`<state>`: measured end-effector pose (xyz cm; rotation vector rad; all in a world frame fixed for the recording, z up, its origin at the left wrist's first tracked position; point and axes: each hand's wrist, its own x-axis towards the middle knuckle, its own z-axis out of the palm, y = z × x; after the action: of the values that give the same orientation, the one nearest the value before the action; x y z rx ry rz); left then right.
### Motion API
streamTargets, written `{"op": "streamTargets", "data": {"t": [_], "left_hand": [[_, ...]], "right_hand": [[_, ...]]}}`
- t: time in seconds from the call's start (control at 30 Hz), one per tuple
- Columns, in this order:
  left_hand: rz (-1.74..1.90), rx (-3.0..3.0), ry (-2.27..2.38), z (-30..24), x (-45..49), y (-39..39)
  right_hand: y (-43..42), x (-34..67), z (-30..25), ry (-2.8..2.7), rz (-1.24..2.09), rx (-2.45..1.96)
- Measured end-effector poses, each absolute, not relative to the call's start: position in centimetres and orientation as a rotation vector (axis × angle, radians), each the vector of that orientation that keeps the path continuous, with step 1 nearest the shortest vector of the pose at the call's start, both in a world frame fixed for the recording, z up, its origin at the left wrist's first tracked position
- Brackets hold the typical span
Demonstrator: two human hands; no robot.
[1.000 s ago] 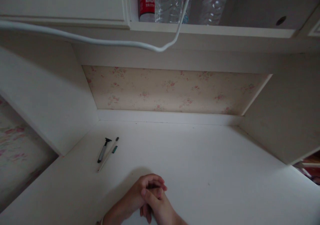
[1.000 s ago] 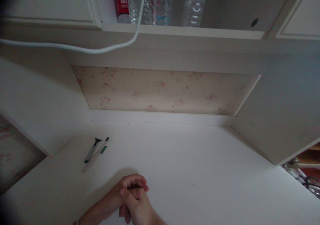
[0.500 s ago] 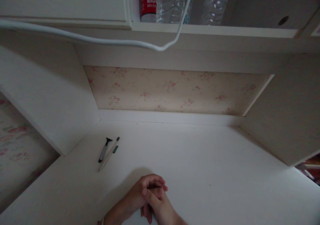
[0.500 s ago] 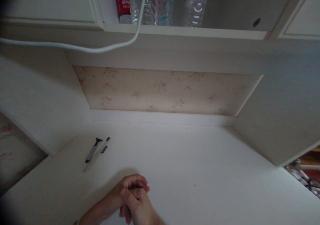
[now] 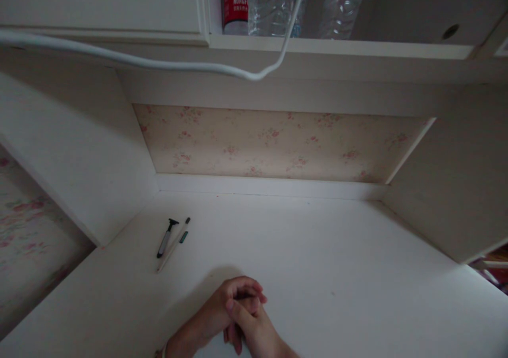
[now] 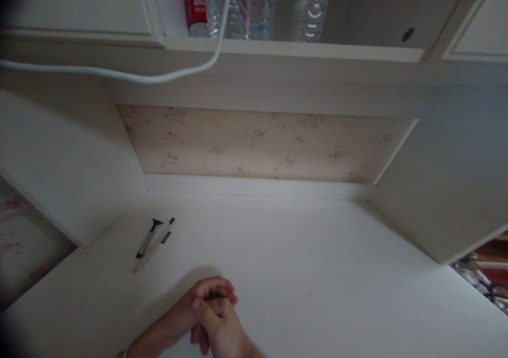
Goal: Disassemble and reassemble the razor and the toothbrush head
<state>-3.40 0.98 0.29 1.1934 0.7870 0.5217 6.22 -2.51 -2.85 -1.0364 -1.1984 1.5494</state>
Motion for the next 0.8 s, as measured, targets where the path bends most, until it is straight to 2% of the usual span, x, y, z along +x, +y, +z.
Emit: {"op": "streamTargets", "data": {"t": [0.8], "left_hand": [[0.561, 1.155, 0.808, 0.59, -3.16, 1.05]], "right_hand": [[-2.41, 6.12, -3.93, -1.212, 1.529, -1.058]]}}
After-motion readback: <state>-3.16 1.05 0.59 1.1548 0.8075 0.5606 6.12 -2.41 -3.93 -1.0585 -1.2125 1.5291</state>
